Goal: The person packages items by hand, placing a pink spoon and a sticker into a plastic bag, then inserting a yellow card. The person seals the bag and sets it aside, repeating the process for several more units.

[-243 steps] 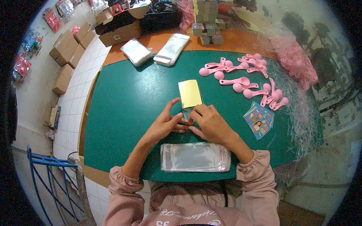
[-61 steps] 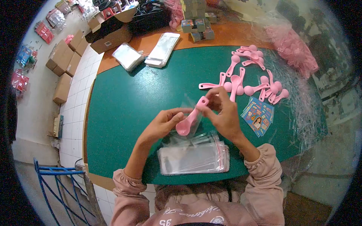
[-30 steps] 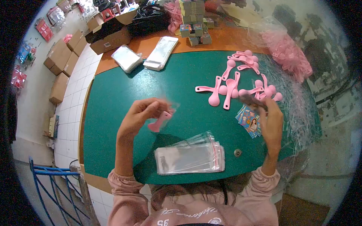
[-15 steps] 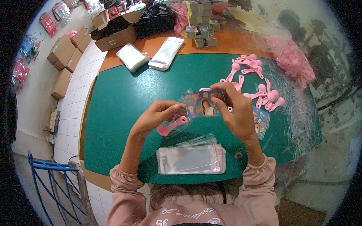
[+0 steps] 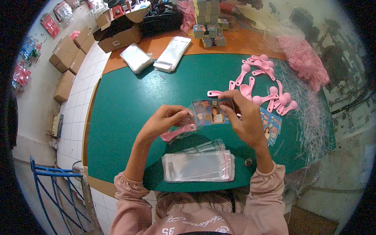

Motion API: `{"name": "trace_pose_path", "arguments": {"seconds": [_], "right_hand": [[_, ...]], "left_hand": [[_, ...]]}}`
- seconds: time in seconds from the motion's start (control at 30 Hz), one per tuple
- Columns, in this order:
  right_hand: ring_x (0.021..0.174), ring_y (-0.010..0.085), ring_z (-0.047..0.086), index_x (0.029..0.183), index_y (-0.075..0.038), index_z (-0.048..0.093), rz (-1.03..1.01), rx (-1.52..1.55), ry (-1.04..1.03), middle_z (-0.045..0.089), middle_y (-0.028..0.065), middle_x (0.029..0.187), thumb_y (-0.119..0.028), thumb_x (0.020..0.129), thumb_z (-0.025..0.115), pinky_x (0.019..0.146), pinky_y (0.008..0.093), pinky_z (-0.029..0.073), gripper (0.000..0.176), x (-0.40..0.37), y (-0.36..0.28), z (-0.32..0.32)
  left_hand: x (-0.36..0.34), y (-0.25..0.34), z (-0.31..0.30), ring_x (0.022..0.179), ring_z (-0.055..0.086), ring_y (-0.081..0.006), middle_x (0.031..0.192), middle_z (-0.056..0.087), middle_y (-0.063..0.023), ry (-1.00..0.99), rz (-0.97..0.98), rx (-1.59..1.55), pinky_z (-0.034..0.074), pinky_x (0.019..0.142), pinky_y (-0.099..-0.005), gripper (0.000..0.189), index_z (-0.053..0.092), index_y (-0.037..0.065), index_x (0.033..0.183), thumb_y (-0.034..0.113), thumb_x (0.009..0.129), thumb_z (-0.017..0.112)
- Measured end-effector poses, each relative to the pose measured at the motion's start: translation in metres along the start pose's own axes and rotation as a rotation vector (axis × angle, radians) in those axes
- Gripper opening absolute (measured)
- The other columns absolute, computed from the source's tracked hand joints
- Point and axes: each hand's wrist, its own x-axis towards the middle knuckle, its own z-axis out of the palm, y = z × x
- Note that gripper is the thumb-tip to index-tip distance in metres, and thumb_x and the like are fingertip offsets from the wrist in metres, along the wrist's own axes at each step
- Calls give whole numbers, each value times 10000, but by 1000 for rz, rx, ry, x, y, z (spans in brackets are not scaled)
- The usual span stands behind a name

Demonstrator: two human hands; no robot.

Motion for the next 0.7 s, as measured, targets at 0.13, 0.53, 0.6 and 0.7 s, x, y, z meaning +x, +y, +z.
{"name": "trace_pose_path", "arguments": {"seconds": [0.13, 0.53, 0.6, 0.7], "right_hand": [[707, 99, 580, 964, -12, 542, -18, 20, -27, 599, 76, 798, 0, 794, 573, 612, 222, 455, 173, 1, 5, -6], [692, 87, 568, 956, -30, 545, 4, -154, -179, 607, 55, 795, -13, 802, 566, 609, 216, 453, 156, -1, 4, -5], [698, 77, 561, 947, -33, 542, 37, 75, 175, 603, 47, 796, -22, 808, 564, 610, 208, 450, 141, -1, 6, -2], [708, 72, 558, 937, -35, 539, 49, 131, 180, 599, 46, 795, -33, 818, 561, 615, 204, 448, 122, -3, 5, -1]], "left_hand": [[-1, 2, 2, 793, 604, -128, 874, 636, -79, -3, 23, -63, 498, 705, -256, 313, 590, -24, 997, 247, 922, 452], [-1, -3, 4, 845, 610, -153, 910, 625, -100, 5, 47, 34, 497, 745, -269, 291, 582, -30, 1014, 216, 919, 458], [0, -5, 3, 851, 611, -160, 919, 620, -103, 25, 19, -40, 497, 746, -264, 285, 581, -34, 1014, 208, 915, 467], [-1, 0, 3, 849, 609, -159, 926, 620, -98, 20, -3, -62, 498, 746, -261, 279, 583, -30, 1015, 203, 913, 469]]}}
